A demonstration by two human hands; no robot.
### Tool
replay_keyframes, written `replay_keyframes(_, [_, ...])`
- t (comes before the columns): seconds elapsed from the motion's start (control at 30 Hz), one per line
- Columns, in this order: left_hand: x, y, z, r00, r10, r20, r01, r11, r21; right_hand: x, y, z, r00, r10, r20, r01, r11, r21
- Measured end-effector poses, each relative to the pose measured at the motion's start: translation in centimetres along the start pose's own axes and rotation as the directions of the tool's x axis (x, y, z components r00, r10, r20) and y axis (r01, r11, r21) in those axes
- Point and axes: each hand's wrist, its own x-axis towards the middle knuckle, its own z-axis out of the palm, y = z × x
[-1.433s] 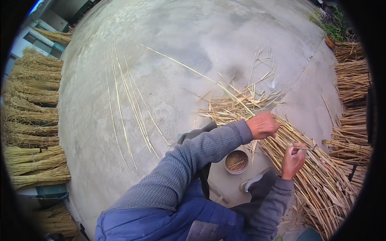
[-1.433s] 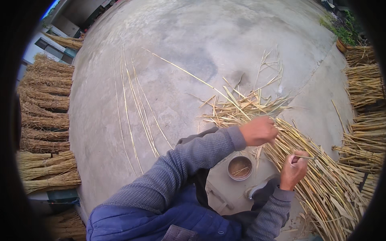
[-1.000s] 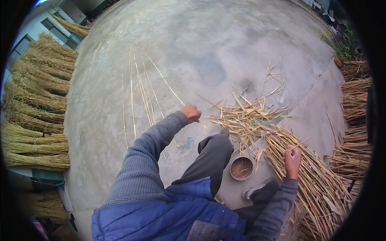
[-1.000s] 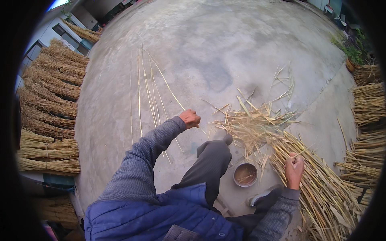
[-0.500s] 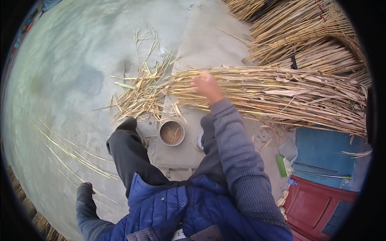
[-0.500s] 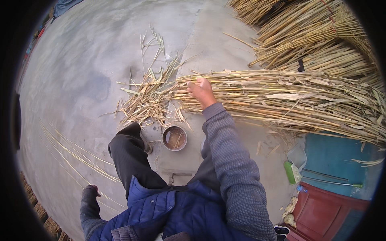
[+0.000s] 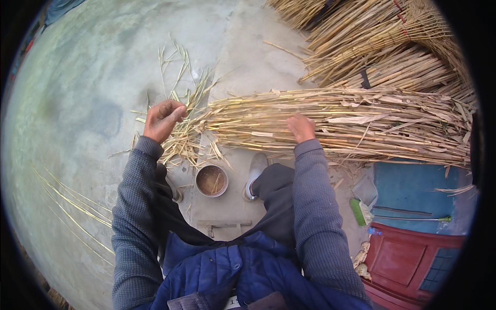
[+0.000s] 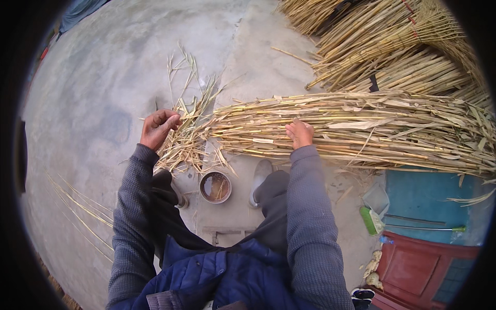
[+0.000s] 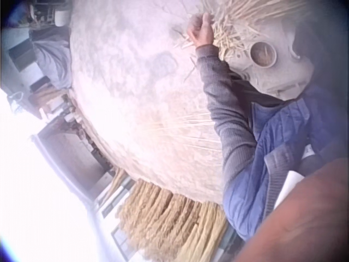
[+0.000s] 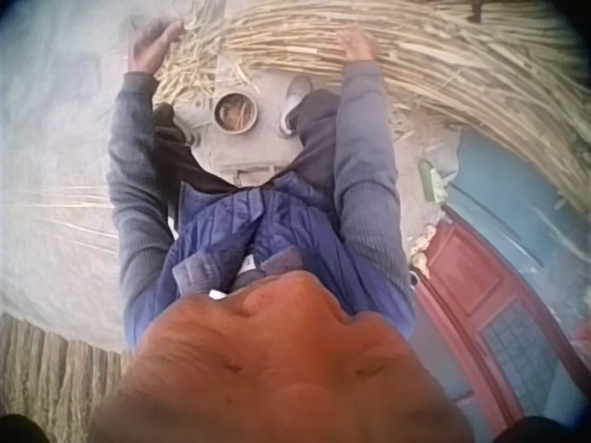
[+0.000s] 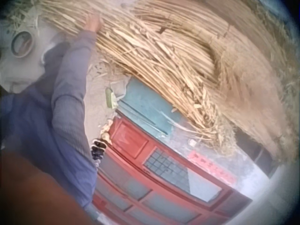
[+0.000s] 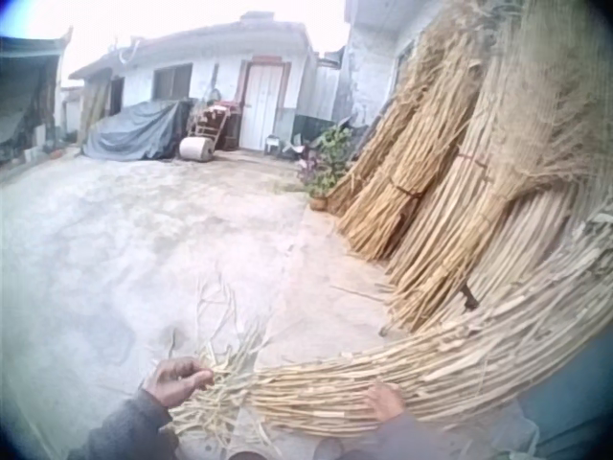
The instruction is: The person sits on a concrete floor and repeatedly strips leaves from dried plant stalks by hand. The person holds a bundle of stalks, pulls off leafy material, and drops the stripped pieces onto the floor. A small container with thin sticks is visible nearby.
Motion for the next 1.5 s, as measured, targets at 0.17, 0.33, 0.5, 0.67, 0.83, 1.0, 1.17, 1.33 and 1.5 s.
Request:
replay_keyframes(0.17, [0.5, -2.3, 6.2, 0.992, -0.058, 0.115, 0.063, 0.997, -0.045, 0.2, -0.7, -1.5, 0.998, 0.005, -0.065, -0.006, 1.000, -0.018])
replay_keyframes(0.33, [-1.0, -4.4, 4.0, 0.979, -0.130, 0.156, 0.096, 0.973, 0.208, 1.4, -1.0, -1.5, 0.994, -0.062, -0.089, 0.049, 0.988, -0.146])
replay_keyframes(0.5, [-0.5, -3.6, 0.8, 0.992, -0.023, 0.128, -0.029, 0.919, 0.393, 1.4, -0.8, -0.4, 0.984, -0.134, -0.116, 0.116, 0.983, -0.145])
replay_keyframes(0.67, [-0.5, -4.1, -0.7, 0.995, -0.035, 0.090, -0.028, 0.792, 0.610, 0.0, -1.5, 0.9, 0.970, -0.171, -0.175, 0.133, 0.968, -0.211])
replay_keyframes(0.83, [-0.3, -5.6, -3.5, 1.000, 0.031, 0.005, -0.024, 0.665, 0.747, -1.3, -2.2, 2.5, 0.953, -0.268, -0.138, 0.241, 0.953, -0.184])
replay_keyframes(1.0, [-1.0, -6.9, -5.8, 0.996, 0.007, -0.093, 0.066, 0.655, 0.753, -1.6, -2.9, 2.8, 0.949, -0.315, 0.009, 0.313, 0.941, -0.130])
replay_keyframes(1.17, [-1.5, -7.2, -6.1, 0.995, -0.033, -0.090, 0.088, 0.688, 0.720, -0.6, -2.8, 1.7, 0.952, -0.224, -0.208, 0.163, 0.948, -0.272])
replay_keyframes(1.33, [-1.5, -7.0, -6.5, 0.995, -0.005, -0.102, 0.085, 0.589, 0.803, -0.6, -4.8, 0.4, 0.814, -0.529, -0.241, 0.471, 0.843, -0.260])
replay_keyframes(1.5, [-1.5, -8.6, -7.7, 0.987, 0.022, -0.157, 0.114, 0.591, 0.798, -3.7, -6.2, 1.9, 0.751, -0.615, -0.239, 0.560, 0.786, -0.261])
